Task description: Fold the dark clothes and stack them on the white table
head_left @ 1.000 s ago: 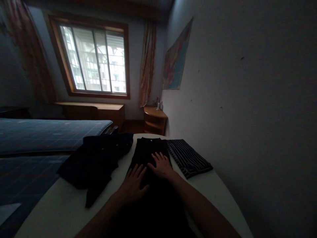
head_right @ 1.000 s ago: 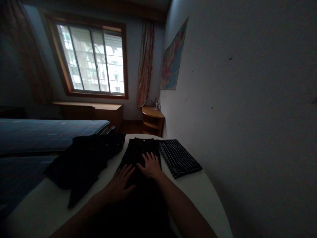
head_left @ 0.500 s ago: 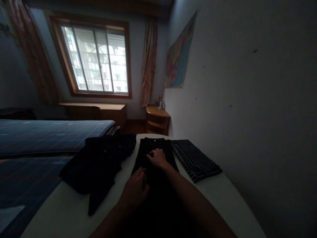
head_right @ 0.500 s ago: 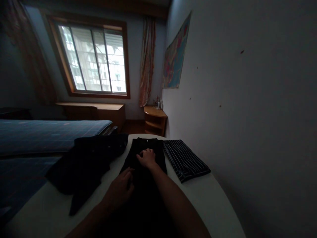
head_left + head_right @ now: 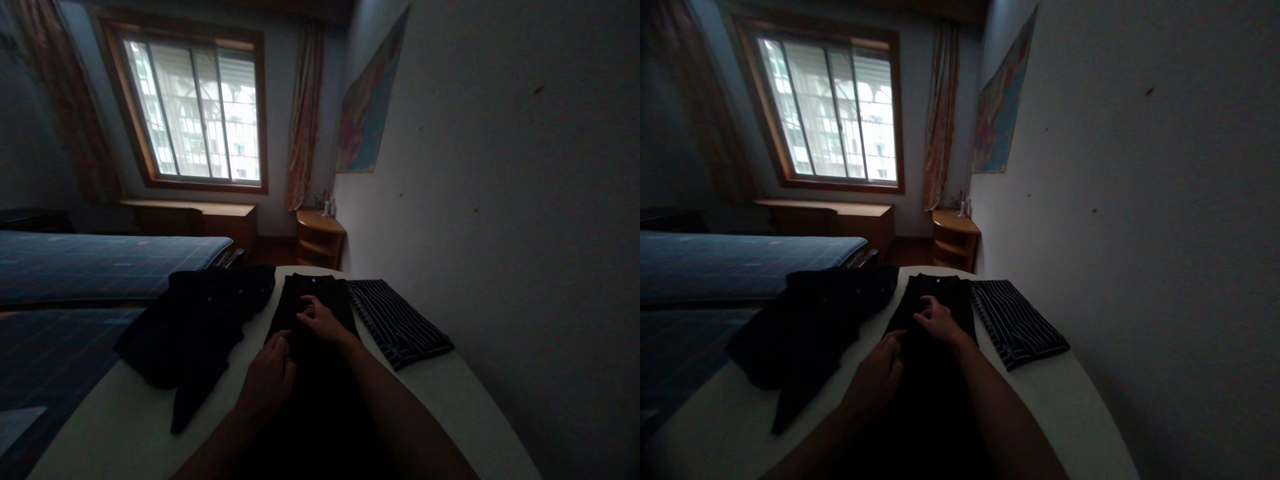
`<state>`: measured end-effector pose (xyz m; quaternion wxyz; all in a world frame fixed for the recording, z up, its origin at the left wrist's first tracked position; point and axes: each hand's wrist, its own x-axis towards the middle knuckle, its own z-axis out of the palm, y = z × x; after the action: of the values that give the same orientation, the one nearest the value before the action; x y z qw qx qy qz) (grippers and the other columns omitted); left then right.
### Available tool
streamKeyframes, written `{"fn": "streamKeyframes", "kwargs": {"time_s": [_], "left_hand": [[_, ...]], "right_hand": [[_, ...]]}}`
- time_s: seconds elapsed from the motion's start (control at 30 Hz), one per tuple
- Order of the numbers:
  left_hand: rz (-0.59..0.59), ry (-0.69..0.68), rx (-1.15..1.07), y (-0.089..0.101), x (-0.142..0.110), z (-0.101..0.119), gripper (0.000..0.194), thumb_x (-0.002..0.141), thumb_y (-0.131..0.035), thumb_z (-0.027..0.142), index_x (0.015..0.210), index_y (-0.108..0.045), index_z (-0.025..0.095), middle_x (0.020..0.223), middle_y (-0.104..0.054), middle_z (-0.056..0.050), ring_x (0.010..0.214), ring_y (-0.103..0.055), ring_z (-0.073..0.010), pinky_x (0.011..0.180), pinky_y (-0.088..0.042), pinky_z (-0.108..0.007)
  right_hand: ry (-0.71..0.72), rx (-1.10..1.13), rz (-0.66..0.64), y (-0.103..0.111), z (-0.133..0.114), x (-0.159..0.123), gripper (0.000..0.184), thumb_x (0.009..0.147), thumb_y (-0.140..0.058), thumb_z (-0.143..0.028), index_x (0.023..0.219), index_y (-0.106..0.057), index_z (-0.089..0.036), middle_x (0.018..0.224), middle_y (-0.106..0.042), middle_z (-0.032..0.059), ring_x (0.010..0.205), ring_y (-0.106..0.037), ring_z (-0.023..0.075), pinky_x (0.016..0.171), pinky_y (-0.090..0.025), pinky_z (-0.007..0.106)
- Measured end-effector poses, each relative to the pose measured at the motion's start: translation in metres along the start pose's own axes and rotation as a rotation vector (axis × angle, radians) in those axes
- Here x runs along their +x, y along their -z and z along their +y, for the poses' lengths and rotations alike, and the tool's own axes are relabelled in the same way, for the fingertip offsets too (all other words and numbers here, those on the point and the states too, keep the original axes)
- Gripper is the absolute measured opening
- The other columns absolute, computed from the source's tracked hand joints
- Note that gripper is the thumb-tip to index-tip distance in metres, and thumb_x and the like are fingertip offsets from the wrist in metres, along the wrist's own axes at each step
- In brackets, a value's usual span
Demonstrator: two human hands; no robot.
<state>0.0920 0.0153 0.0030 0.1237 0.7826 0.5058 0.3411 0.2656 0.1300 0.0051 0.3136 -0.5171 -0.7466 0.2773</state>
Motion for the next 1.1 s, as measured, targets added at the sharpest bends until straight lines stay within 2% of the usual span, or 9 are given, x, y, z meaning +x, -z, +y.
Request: {"fn": "streamKeyframes", "kwargs": {"time_s": [0.13, 0.27, 0.37, 0.47, 0.57, 0.7, 0.8, 0.93, 1.1], "left_hand": [[0.005, -0.007, 0.004, -0.001, 0.0, -0.001, 0.018, 0.084, -0.038, 0.008, 0.092, -0.045, 0.022, 0.131, -0.057, -0.014, 0.118, -0.058, -0.026, 0.099, -0.048, -0.046], [0.015, -0.001, -0.02, -0.001, 0.0, -0.001, 0.017, 0.084, -0.038, 0.009, 0.091, -0.044, 0.023, 0.129, -0.057, -0.013, 0.115, -0.058, -0.0255, 0.098, -0.048, -0.046], [0.016, 0.049, -0.061, 0.001, 0.0, -0.001, 0.015, 0.086, -0.036, 0.011, 0.092, -0.044, 0.023, 0.126, -0.058, -0.013, 0.109, -0.061, -0.0244, 0.094, -0.049, -0.045], [0.025, 0.087, -0.086, 0.002, 0.001, -0.001, 0.015, 0.087, -0.036, 0.013, 0.094, -0.045, 0.022, 0.124, -0.059, -0.013, 0.106, -0.061, -0.0238, 0.092, -0.05, -0.044], [0.019, 0.097, -0.083, 0.003, 0.001, 0.0, 0.016, 0.085, -0.037, 0.013, 0.094, -0.046, 0.022, 0.123, -0.06, -0.013, 0.108, -0.061, -0.0244, 0.093, -0.05, -0.044], [0.032, 0.056, -0.087, 0.003, 0.001, 0.001, 0.014, 0.084, -0.038, 0.012, 0.088, -0.045, 0.023, 0.126, -0.06, -0.013, 0.111, -0.061, -0.0253, 0.094, -0.05, -0.044], [0.029, 0.011, -0.086, 0.002, 0.0, 0.001, 0.015, 0.084, -0.038, 0.011, 0.09, -0.045, 0.022, 0.129, -0.058, -0.014, 0.113, -0.06, -0.025, 0.096, -0.049, -0.044], [0.015, -0.029, -0.073, 0.0, -0.001, -0.002, 0.018, 0.083, -0.039, 0.009, 0.093, -0.047, 0.022, 0.131, -0.057, -0.012, 0.116, -0.059, -0.0246, 0.098, -0.049, -0.044], [-0.032, -0.11, -0.011, -0.005, -0.001, -0.006, 0.018, 0.081, -0.042, 0.009, 0.093, -0.05, 0.021, 0.135, -0.056, -0.014, 0.133, -0.047, -0.0284, 0.107, -0.043, -0.048]], "right_hand": [[0.023, 0.063, -0.096, 0.004, -0.001, -0.002, 0.066, 0.086, -0.066, -0.038, 0.144, -0.038, -0.021, 0.09, -0.073, -0.0017, 0.092, -0.067, 0.0171, 0.093, -0.043, 0.035], [0.007, 0.027, -0.179, 0.009, -0.006, -0.004, 0.062, 0.085, -0.065, -0.035, 0.142, -0.043, -0.023, 0.09, -0.072, -0.002, 0.085, -0.067, 0.0163, 0.089, -0.044, 0.034], [0.04, -0.015, -0.322, 0.019, -0.011, -0.007, 0.058, 0.081, -0.065, -0.028, 0.137, -0.048, -0.026, 0.09, -0.071, -0.004, 0.087, -0.065, 0.0154, 0.091, -0.042, 0.032], [0.087, -0.13, -0.433, 0.027, -0.019, -0.012, 0.072, 0.07, -0.075, -0.028, 0.136, -0.046, -0.025, 0.09, -0.069, -0.0047, 0.096, -0.063, 0.0187, 0.099, -0.035, 0.036], [0.12, -0.304, -0.422, 0.028, -0.031, -0.018, 0.073, 0.061, -0.082, -0.031, 0.126, -0.05, -0.024, 0.089, -0.067, -0.0025, 0.103, -0.059, 0.0243, 0.099, -0.031, 0.04], [0.183, -0.428, -0.365, 0.022, -0.048, -0.022, 0.043, 0.072, -0.072, -0.026, 0.111, -0.054, -0.022, 0.088, -0.067, 0.0008, 0.093, -0.062, 0.0235, 0.091, -0.034, 0.038], [0.214, -0.54, -0.36, 0.021, -0.059, -0.024, 0.035, 0.075, -0.067, -0.02, 0.108, -0.056, -0.022, 0.091, -0.069, 0.0039, 0.087, -0.065, 0.0239, 0.081, -0.038, 0.034], [0.211, -0.678, -0.338, 0.023, -0.063, -0.028, 0.034, 0.076, -0.065, -0.022, 0.109, -0.058, -0.022, 0.096, -0.07, 0.0081, 0.086, -0.067, 0.0261, 0.069, -0.04, 0.031], [0.125, -0.505, -0.541, 0.033, -0.057, -0.027, 0.049, 0.073, -0.07, -0.037, 0.118, -0.057, -0.023, 0.099, -0.07, 0.0054, 0.084, -0.066, 0.022, 0.063, -0.042, 0.026]]}}
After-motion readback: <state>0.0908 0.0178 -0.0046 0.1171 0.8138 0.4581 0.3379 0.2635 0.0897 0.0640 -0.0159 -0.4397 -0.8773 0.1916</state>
